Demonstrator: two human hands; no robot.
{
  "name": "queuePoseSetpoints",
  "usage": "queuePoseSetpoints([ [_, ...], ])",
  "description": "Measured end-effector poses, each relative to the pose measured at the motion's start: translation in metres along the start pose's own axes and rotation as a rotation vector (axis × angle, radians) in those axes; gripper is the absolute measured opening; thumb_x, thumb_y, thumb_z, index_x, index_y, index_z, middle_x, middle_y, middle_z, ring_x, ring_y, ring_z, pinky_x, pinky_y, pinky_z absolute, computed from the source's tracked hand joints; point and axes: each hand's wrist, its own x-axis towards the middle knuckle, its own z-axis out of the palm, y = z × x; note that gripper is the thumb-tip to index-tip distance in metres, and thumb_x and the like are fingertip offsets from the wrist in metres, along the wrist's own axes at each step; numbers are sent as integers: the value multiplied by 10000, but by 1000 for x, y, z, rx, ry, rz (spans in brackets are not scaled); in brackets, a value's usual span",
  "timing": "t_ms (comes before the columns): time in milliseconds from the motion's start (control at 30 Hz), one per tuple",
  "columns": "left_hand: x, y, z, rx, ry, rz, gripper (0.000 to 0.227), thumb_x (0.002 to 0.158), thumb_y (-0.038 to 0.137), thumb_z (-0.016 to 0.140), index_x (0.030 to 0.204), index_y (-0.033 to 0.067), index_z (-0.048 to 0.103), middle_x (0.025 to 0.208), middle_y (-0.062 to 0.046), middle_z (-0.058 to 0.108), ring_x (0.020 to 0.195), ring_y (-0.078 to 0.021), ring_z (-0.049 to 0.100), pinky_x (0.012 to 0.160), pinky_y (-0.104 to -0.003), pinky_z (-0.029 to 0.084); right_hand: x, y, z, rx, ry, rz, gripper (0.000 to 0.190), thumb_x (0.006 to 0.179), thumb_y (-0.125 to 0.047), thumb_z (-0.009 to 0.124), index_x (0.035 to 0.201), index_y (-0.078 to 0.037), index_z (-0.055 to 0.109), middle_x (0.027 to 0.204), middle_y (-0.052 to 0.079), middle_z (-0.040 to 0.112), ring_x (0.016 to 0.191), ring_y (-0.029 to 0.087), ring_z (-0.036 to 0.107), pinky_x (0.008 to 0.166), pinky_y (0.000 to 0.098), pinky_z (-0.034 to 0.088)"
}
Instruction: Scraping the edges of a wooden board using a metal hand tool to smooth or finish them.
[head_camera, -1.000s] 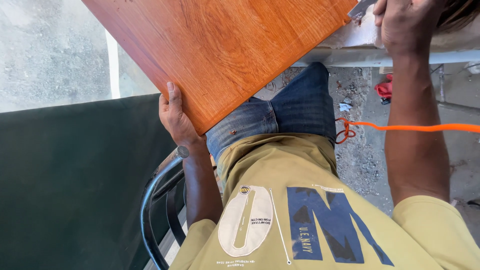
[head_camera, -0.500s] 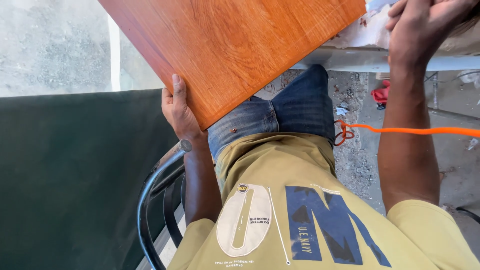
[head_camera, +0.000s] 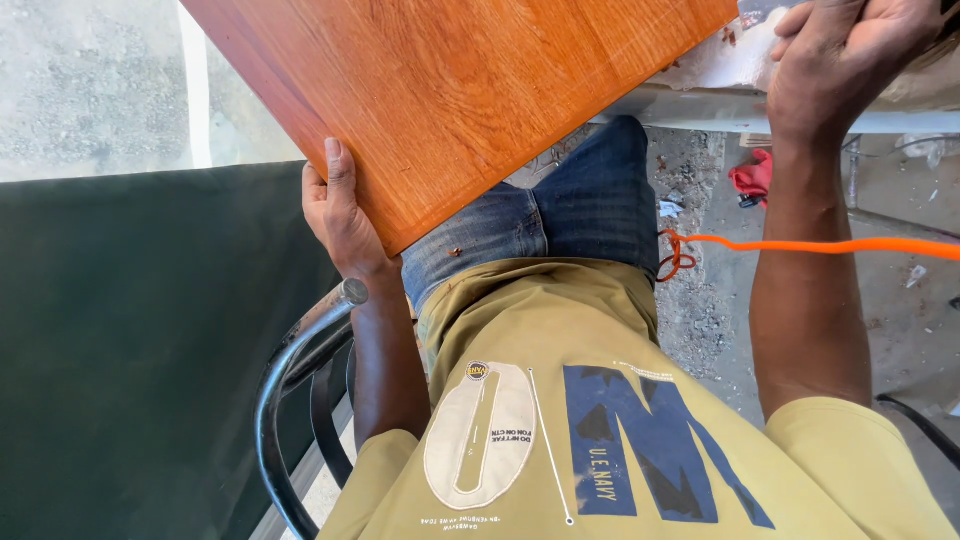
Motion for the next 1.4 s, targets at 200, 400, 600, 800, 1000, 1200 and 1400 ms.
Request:
queuePoseSetpoints([
  [200,-1,-1,2,-11,7,17,370,875,309,749,1083,31,620,1064,-82,712,964,-212,716,832,-344,651,-4,-33,12,15,-48,59,411,1240,-267,530,947,-1,420,648,189,641,499,223,659,476,328,481],
  [400,-2,2,5,-24,19,20,348,874,310,746,1048,37,619,1018,-75,711,926,-205,718,804,-346,652,5,4,6,181,133,25,226,1017,114,481,939,-11,311,539,205,520,407,281,520,457,397,461],
  [600,-1,1,5,-31,8,-1,369,859,305,762,1059,32,617,1035,-78,713,938,-210,716,818,-350,650,9,9,0,24,71,-11,212,946,97,440,838,6,282,530,184,499,447,254,550,541,380,480],
  [800,-2,3,5,-13,3,15,389,860,321,761,1084,32,627,1047,-78,719,945,-213,724,823,-350,653,1,14,11,129,89,7,250,965,145,490,991,-13,298,553,215,511,414,291,500,456,407,451],
  [1000,-3,1,4,-18,8,27,326,868,302,764,1019,49,624,1011,-61,711,923,-189,712,812,-333,643,-12,-54,21,-16,-98,57,406,1236,-261,495,930,-8,411,634,119,499,540,226,677,509,329,418],
  [1200,-5,4,6,-29,15,-2,423,835,338,774,1083,31,621,1052,-90,721,939,-229,728,807,-370,660,-8,-30,17,2,-72,4,444,1250,-221,569,896,-13,401,684,132,543,616,248,762,580,352,515],
  [1400,-2,2,3,-4,14,-7,439,820,372,782,1073,46,633,1046,-81,729,939,-228,732,816,-366,659,-23,-81,33,37,-72,94,327,1211,-188,489,953,-18,380,780,103,434,539,219,647,477,319,422],
])
